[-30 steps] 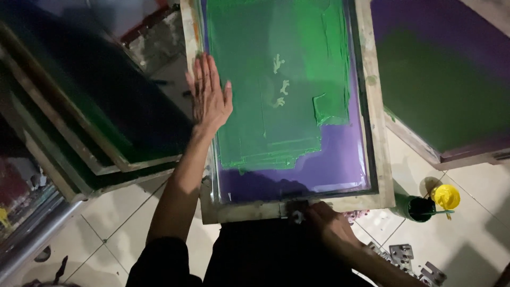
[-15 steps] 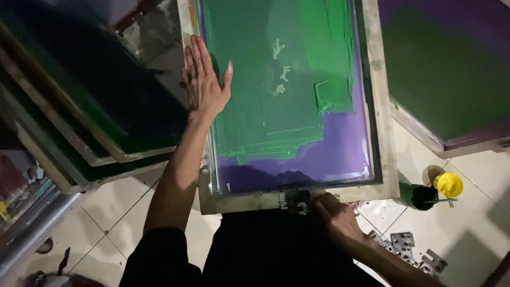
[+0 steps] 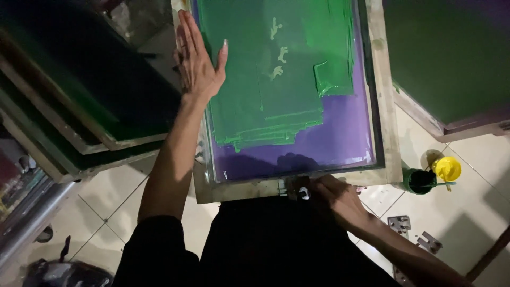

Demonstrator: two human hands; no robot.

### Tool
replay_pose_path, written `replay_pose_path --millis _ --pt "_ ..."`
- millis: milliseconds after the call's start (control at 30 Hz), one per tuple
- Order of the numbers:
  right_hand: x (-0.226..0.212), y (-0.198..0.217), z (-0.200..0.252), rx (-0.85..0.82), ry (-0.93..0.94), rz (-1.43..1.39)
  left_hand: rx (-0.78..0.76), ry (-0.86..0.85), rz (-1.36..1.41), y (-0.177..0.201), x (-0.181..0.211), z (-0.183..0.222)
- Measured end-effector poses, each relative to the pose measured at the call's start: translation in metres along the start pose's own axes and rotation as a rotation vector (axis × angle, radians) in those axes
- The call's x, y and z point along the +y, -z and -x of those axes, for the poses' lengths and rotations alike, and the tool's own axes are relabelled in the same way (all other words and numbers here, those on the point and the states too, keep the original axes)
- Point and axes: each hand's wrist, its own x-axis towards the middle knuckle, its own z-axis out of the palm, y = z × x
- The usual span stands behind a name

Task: Adjusting the clamps on a screen printing frame using a wrench to secure the mesh or frame components.

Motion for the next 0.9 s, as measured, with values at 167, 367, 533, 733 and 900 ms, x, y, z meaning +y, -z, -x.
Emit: replay_pose_path --millis 167,367,533,733,900 --pt "0.009 -0.016 0.002 -0.137 -0.134 -0.45 -0.021 -0.013 -0.005 -0.002 -0.003 0.002" --pt "0.006 0.036 -0.004 0.067 -0.2 -0.515 -0.013 -0.008 0.021 -0.009 -0.009 0.003" --pt "-0.023 0.1 -0.015 0.516 -0.527 -0.883 0.027 -0.047 0.035 -0.009 -0.012 0.004" --pt "-0.033 0.101 -0.009 0.459 -0.803 -0.681 -0.042 -0.01 0.014 -0.006 -0.009 0.006" --pt "-0.029 0.063 0.019 0.473 -0.558 -1.052 -0.064 0.029 0.01 -0.005 -0.008 0.004"
